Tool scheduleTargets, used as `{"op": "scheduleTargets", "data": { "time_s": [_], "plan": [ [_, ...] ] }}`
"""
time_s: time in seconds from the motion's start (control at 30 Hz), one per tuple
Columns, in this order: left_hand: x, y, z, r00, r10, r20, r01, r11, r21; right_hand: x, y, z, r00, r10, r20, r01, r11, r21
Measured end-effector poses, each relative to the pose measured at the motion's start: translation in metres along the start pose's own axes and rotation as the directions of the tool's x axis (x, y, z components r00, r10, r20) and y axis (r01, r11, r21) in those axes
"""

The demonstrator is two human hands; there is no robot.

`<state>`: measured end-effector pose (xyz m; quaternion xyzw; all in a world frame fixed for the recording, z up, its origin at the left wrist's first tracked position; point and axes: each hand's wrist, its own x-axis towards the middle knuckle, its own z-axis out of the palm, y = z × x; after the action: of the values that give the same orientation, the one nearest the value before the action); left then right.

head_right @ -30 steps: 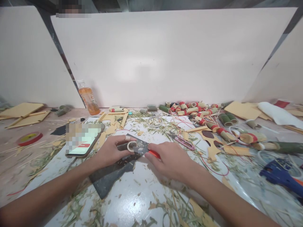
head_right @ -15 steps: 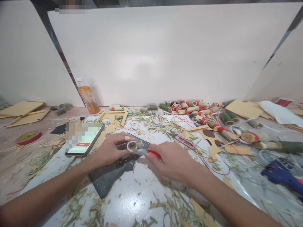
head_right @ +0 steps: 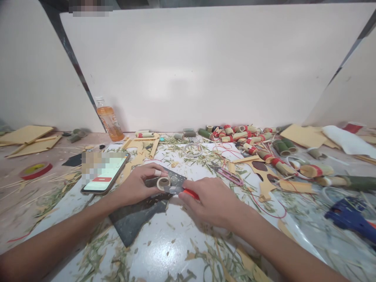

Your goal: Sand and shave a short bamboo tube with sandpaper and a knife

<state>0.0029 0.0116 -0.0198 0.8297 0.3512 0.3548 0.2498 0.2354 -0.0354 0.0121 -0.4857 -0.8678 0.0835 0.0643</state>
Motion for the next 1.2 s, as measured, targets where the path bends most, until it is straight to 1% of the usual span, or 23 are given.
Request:
{"op": "scheduleTargets", "data": {
  "time_s": [0.43,0.7,0.93,1.03,1.2],
  "plan": [
    [0.0004,-0.0001,-0.0004,1.000,0.017,-0.001,-0.017,1.000,-0.001,0.0014,-0.0002,0.0008,1.000,-0.003,0.022,0.002,1.000,0.027],
    [-0.0002,-0.0008,-0.0002,1.000,0.027,0.001,-0.027,1.000,-0.003,0.0019,0.0023,0.0037,1.000,-0.010,0.014,0.010,1.000,0.021],
    [-0.0011,-0.0049,0.0013,0.999,0.037,-0.016,-0.037,0.999,0.033,0.0030,0.0046,0.0042,1.000,-0.013,0.024,0.012,1.000,0.029],
    [-0.0012,-0.0054,0.0016,0.999,0.031,-0.028,-0.030,0.999,0.018,0.0029,0.0055,0.0043,1.000,-0.018,0.015,0.017,1.000,0.022],
    [-0.0018,-0.0036,0.0014,1.000,0.020,0.008,-0.020,1.000,-0.012,0.0038,0.0073,0.0038,1.000,-0.004,0.009,0.004,1.000,0.026]
  ]
}}
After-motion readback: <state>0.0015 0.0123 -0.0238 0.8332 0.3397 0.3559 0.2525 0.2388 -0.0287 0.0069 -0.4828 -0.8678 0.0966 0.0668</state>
